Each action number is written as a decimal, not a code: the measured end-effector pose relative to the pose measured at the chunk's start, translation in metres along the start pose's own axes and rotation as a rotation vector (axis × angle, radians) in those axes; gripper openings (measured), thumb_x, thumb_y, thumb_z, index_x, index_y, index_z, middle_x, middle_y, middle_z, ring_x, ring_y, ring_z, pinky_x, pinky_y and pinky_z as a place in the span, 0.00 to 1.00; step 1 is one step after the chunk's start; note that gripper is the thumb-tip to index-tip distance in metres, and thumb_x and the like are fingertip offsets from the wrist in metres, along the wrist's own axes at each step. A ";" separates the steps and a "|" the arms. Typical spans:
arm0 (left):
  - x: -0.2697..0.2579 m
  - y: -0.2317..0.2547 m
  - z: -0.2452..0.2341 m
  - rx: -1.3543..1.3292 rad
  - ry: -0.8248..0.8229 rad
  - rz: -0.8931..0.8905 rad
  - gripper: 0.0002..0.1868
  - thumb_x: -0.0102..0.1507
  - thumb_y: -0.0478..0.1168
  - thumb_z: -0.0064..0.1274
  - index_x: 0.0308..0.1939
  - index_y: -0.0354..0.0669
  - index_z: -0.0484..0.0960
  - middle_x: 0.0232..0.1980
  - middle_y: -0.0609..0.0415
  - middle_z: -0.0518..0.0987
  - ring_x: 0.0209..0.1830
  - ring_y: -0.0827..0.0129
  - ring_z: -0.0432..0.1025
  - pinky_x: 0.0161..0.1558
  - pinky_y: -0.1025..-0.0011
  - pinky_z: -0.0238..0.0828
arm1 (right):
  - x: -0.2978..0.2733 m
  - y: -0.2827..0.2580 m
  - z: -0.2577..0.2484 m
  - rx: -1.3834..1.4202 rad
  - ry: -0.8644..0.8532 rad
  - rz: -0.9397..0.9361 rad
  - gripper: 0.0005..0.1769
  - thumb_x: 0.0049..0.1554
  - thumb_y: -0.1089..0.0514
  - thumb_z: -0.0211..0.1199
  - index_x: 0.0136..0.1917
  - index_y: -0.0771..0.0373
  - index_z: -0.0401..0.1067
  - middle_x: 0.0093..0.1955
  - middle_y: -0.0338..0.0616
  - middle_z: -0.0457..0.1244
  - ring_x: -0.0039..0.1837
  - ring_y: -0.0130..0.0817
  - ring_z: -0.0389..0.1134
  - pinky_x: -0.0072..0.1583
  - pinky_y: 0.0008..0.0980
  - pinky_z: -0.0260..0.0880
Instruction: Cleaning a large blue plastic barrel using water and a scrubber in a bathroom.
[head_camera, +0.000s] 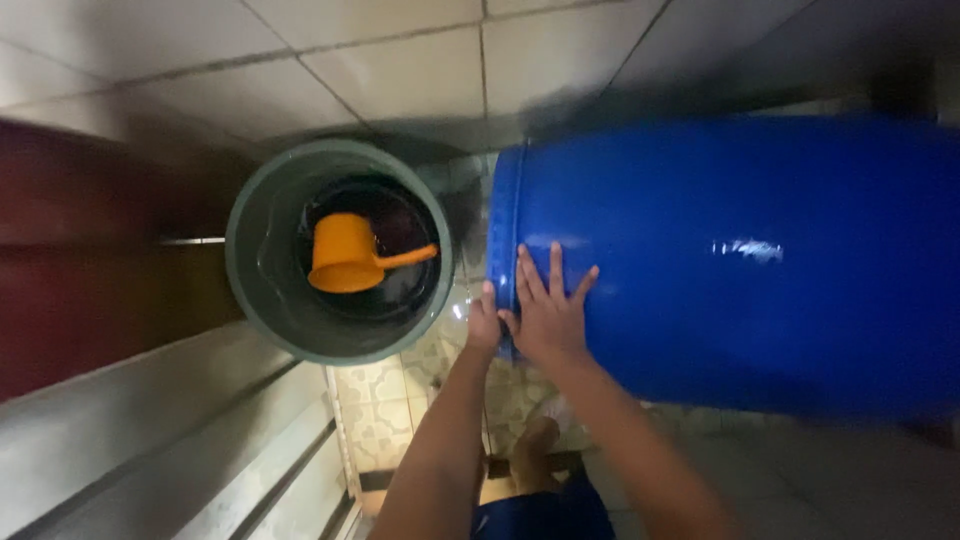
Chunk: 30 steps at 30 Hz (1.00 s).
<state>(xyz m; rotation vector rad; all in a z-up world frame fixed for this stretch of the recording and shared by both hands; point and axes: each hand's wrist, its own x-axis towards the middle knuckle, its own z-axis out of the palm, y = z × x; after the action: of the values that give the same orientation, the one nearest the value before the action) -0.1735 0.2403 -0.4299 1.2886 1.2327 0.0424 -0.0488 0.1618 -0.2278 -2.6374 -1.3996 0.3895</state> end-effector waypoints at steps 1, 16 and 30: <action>0.003 0.002 -0.001 -0.002 0.000 0.006 0.43 0.69 0.68 0.34 0.42 0.25 0.83 0.38 0.38 0.85 0.37 0.60 0.79 0.42 0.63 0.76 | 0.000 -0.004 -0.005 -0.002 0.006 -0.001 0.46 0.58 0.34 0.54 0.78 0.64 0.55 0.85 0.42 0.38 0.84 0.62 0.29 0.68 0.90 0.24; 0.013 0.033 -0.001 -0.136 -0.111 0.010 0.49 0.67 0.73 0.34 0.48 0.22 0.83 0.44 0.40 0.85 0.39 0.63 0.79 0.43 0.66 0.76 | 0.025 -0.010 -0.032 0.013 -0.177 0.007 0.47 0.55 0.44 0.61 0.76 0.77 0.53 0.85 0.54 0.35 0.85 0.55 0.29 0.73 0.81 0.23; -0.001 -0.017 0.014 -0.273 -0.095 0.098 0.46 0.68 0.72 0.29 0.50 0.30 0.84 0.45 0.45 0.86 0.43 0.63 0.80 0.47 0.63 0.77 | 0.009 -0.010 -0.010 0.039 -0.168 -0.083 0.46 0.54 0.50 0.65 0.76 0.78 0.52 0.85 0.58 0.36 0.85 0.53 0.32 0.76 0.72 0.26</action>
<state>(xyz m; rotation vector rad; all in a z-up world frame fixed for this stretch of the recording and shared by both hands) -0.1736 0.2238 -0.4448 1.0988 1.0425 0.2103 -0.0493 0.1748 -0.2174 -2.5564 -1.5275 0.6338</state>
